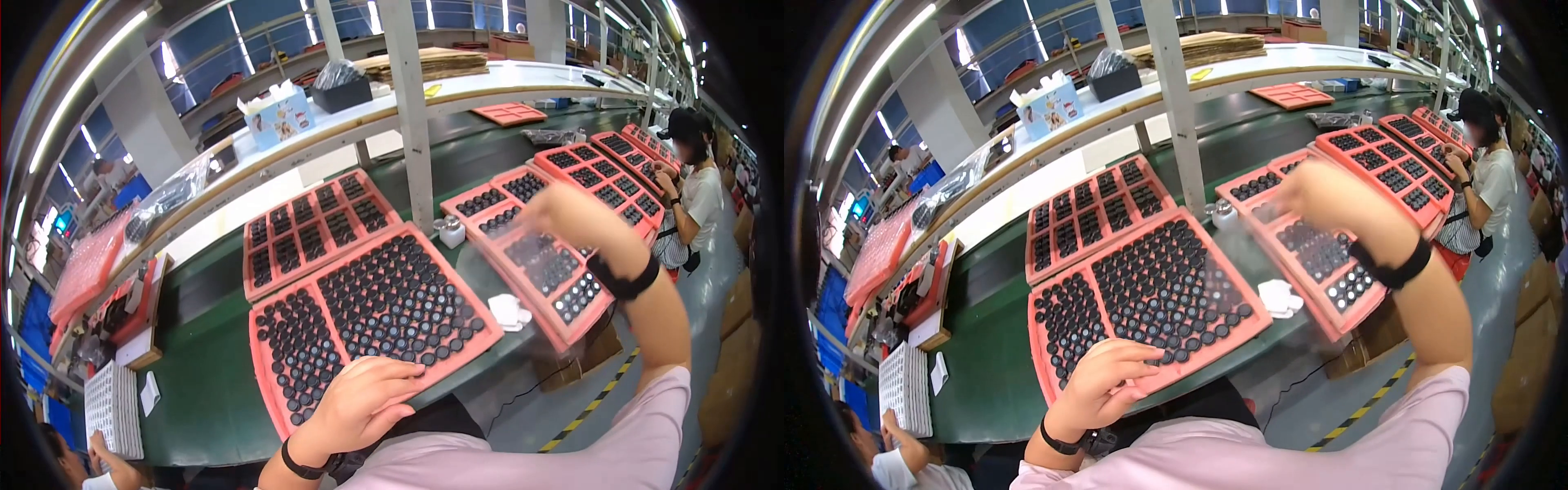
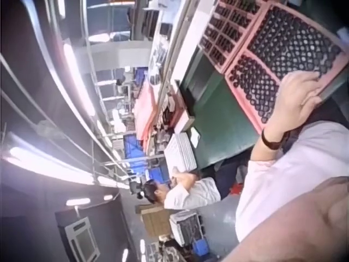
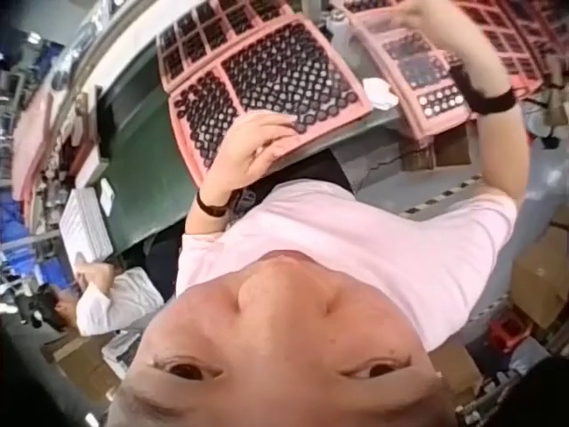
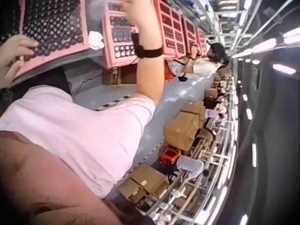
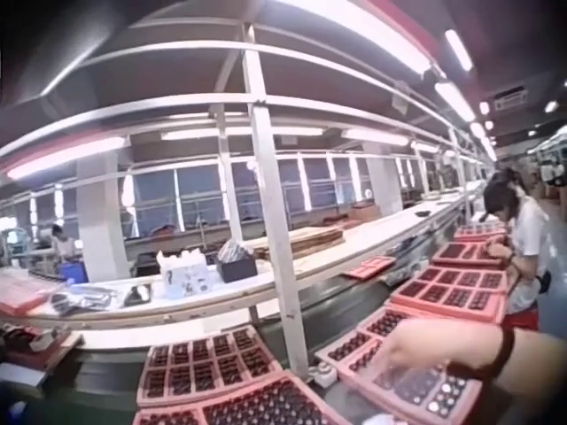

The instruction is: The person peels small black stickers from a plastic sheet and presses them onto the center of round black components arranged in a pink foam tray. They repeat this process for several components, occasionally folding the sheet to access more stickers.

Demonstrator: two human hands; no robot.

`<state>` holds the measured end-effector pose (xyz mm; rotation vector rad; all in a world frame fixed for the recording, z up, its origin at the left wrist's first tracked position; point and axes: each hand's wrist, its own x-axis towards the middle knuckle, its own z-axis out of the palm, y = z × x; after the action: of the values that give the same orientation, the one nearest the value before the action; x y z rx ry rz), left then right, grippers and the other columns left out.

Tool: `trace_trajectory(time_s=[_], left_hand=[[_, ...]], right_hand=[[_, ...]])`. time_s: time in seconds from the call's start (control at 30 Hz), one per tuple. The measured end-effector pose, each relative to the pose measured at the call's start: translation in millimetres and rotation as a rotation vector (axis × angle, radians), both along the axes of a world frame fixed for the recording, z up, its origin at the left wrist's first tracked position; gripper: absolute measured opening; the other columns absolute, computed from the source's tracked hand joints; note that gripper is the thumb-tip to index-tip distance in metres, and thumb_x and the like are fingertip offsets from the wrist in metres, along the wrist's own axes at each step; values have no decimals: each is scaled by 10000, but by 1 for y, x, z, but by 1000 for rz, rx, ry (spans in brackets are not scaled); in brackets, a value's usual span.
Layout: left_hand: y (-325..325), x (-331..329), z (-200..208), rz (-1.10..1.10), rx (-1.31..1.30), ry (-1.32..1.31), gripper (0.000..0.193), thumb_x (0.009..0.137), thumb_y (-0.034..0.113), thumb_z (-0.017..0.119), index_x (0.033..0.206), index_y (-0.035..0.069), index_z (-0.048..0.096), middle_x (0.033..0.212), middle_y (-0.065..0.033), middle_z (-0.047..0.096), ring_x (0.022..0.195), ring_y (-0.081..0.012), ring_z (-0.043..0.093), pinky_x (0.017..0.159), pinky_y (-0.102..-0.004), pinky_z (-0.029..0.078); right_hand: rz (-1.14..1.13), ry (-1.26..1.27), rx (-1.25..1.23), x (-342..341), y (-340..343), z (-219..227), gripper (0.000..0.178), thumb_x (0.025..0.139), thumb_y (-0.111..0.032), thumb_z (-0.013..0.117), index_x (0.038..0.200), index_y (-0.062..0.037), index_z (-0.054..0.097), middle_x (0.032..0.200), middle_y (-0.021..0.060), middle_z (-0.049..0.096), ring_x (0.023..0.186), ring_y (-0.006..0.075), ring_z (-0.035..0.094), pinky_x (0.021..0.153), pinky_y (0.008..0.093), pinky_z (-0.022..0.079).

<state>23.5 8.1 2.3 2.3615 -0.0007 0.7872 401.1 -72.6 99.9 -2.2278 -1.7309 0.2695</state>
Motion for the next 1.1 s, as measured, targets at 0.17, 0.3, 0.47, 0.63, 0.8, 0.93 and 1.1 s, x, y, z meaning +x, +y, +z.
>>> trace_trajectory(time_s=[0.17,0.3,0.47,0.63,0.8,0.93,1.1], left_hand=[[17,10,0,31,-36,51,224,862,96,695,1073,21,702,1186,-177,715,1029,-352,675,903,-432,515],[39,-11,-12,213,-60,117,186,827,51,728,1010,16,729,1204,-171,705,1048,-347,674,908,-421,524],[42,-30,-21,515,-146,97,127,841,27,669,954,-7,715,1143,-181,724,1032,-329,684,909,-411,518],[47,-33,-33,692,-242,93,107,862,37,647,927,-22,708,1104,-182,731,1009,-309,695,892,-392,526],[49,-27,-37,745,-297,128,105,867,39,641,919,-28,704,1097,-180,732,996,-311,697,892,-388,530],[53,-16,-35,712,-245,162,101,867,35,640,917,-31,697,1100,-182,731,1002,-317,693,896,-390,529],[65,-6,-39,680,-226,210,107,847,25,648,930,-22,695,1123,-184,726,1031,-329,677,917,-402,514]], right_hand=[[-216,-184,415,144,29,80,256,982,-209,636,1118,-23,747,1001,156,761,889,244,701,869,371,538],[-179,-419,992,206,91,120,361,1028,-296,586,1146,23,707,1096,182,737,967,286,688,877,383,528],[-380,-924,1494,268,186,107,363,1025,-306,548,1210,-27,689,1057,179,713,1026,347,648,955,430,496],[-374,-1006,589,307,244,9,318,941,-168,522,1184,-76,706,1145,158,694,1145,354,605,1132,510,361],[-413,-543,323,275,247,7,463,915,-91,480,1339,-181,644,1341,120,636,1292,360,545,1165,680,217],[-423,-456,167,271,248,18,572,905,-71,467,1433,-262,575,1444,88,578,1379,351,486,1154,745,144],[-444,-621,161,326,278,3,656,867,-17,482,1486,-229,520,1539,118,494,1465,326,407,1138,757,162]])
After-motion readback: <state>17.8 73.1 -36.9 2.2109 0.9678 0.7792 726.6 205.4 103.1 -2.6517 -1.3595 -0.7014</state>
